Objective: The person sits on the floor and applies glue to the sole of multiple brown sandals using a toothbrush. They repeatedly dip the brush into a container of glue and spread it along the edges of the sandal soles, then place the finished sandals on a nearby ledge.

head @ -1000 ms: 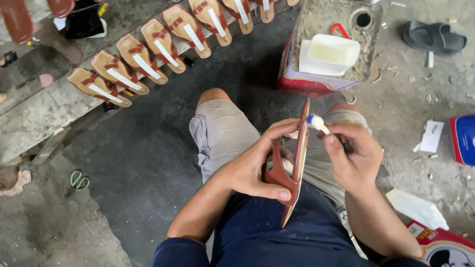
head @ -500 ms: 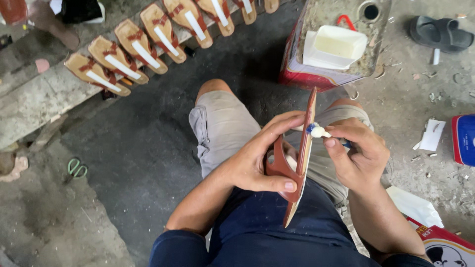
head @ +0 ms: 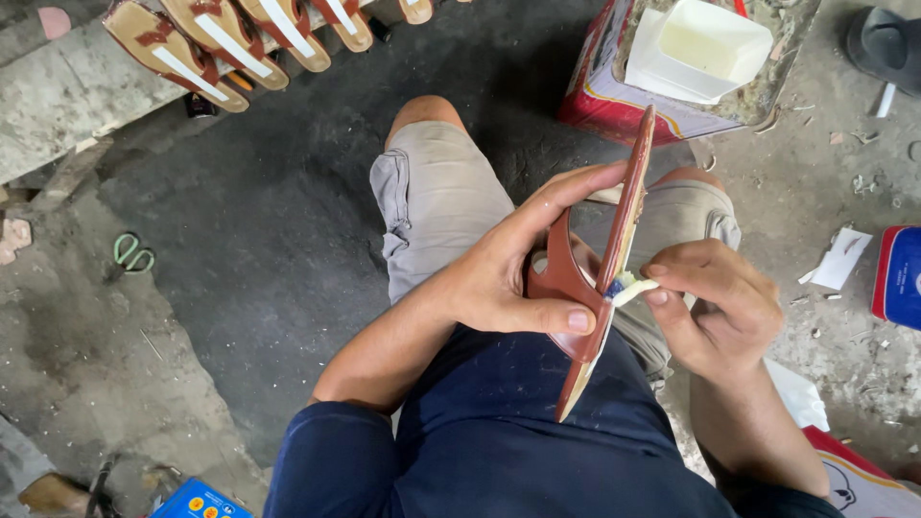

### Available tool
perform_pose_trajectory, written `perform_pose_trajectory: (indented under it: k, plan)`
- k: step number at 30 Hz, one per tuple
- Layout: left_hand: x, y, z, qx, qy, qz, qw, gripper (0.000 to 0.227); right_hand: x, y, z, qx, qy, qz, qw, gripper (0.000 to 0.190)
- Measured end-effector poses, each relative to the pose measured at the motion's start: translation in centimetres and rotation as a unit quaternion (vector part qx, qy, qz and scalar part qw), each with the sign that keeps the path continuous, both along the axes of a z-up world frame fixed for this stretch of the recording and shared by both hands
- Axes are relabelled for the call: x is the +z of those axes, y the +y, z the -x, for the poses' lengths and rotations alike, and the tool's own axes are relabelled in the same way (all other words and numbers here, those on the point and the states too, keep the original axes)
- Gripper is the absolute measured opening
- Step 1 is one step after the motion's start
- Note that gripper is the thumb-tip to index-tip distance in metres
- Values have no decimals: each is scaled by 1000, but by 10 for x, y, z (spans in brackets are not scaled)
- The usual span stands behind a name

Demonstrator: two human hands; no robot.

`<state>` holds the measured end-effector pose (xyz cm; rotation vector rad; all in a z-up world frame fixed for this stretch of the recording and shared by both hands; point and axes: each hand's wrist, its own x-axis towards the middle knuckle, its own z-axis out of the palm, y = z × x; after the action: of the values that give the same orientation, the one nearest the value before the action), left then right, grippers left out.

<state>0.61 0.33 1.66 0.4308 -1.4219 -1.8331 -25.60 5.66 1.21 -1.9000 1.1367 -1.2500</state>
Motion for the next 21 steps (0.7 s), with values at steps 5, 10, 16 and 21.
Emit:
perform_pose_trajectory:
  k: [5, 10, 16, 21]
  plan:
    - [-6, 1, 1, -4, 27, 24, 999, 97, 4, -8, 10, 42, 13, 6, 999, 15]
    - [-21, 6, 7, -102, 112, -90, 984, 106, 2, -20, 10, -76, 53, 16, 996, 13]
    - [-33, 10, 9, -62, 258, -224, 938, 117, 6, -17, -9, -50, 113, 58, 991, 13]
    - [-36, 11, -2, -85, 209, -264, 938, 125, -4, -23, -1, -83, 163, -2, 983, 9]
